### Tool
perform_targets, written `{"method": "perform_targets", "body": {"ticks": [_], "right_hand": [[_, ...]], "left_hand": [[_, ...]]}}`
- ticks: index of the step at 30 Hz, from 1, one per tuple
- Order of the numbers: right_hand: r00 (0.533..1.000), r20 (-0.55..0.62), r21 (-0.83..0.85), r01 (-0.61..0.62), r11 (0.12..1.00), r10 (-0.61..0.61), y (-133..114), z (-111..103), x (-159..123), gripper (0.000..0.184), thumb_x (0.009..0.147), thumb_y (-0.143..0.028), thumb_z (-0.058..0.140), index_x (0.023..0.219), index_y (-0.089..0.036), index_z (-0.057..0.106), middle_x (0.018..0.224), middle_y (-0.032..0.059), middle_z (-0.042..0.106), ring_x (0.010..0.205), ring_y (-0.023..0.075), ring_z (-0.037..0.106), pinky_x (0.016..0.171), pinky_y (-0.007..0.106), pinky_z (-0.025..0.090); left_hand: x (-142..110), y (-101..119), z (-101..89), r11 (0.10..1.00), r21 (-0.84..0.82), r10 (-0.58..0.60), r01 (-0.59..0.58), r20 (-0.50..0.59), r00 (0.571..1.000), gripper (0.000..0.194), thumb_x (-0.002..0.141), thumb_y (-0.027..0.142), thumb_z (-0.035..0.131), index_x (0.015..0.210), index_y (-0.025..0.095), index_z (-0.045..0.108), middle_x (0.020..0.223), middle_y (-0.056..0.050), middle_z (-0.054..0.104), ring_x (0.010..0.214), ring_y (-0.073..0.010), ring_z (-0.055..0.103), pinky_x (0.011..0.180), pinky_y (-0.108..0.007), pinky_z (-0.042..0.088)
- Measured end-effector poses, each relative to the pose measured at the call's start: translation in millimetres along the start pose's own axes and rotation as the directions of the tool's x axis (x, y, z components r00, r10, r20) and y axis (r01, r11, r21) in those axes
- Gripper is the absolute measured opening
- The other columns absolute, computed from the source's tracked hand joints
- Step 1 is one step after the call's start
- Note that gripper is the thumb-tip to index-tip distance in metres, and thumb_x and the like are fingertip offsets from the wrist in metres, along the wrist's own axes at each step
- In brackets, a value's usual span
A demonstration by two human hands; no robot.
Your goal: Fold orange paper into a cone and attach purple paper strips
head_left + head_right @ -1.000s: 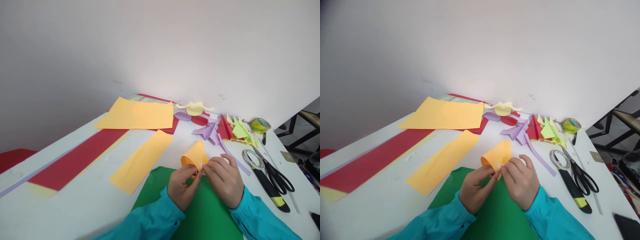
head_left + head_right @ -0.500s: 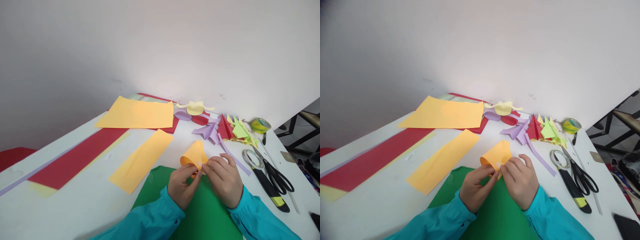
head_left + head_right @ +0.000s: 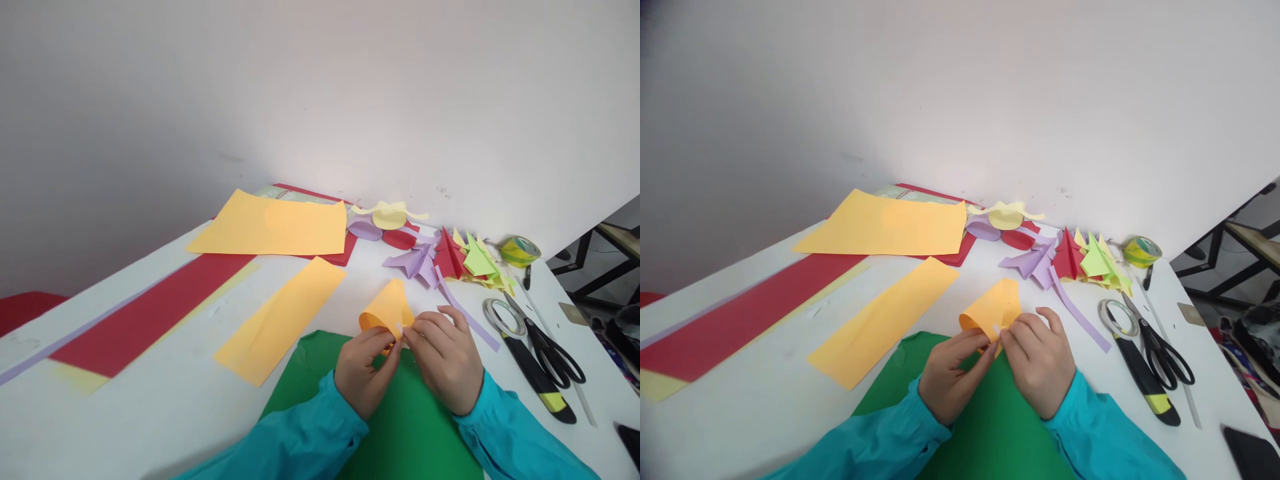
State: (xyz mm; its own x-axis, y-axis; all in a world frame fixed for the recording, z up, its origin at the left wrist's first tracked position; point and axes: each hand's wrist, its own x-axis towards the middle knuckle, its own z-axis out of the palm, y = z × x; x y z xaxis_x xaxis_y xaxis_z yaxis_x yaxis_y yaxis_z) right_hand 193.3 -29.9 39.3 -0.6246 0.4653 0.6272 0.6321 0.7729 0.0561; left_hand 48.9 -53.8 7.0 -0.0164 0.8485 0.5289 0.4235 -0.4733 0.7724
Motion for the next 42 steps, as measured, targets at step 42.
{"method": "perform_targets", "body": {"ticks": [42], "right_hand": [[0.989,-0.007,0.192,-0.144,0.971,0.148,-3.1,-1.3,2.6,0.009,0.081,-0.011,0.052,0.08,-0.016,0.06,0.072,0.0052,0.061,0.071,0.0162,0.054,0.073,0.036,0.04]], "left_hand": [[-1.7,-3.3,2.3,0.999,-0.022,0.023,-0.023,-0.018,1.0,0.017,0.078,0.016,0.051,0.064,0.015,0.062,0.061,-0.003,0.06,0.054,-0.0114,0.055,0.052,-0.021,0.045]]}}
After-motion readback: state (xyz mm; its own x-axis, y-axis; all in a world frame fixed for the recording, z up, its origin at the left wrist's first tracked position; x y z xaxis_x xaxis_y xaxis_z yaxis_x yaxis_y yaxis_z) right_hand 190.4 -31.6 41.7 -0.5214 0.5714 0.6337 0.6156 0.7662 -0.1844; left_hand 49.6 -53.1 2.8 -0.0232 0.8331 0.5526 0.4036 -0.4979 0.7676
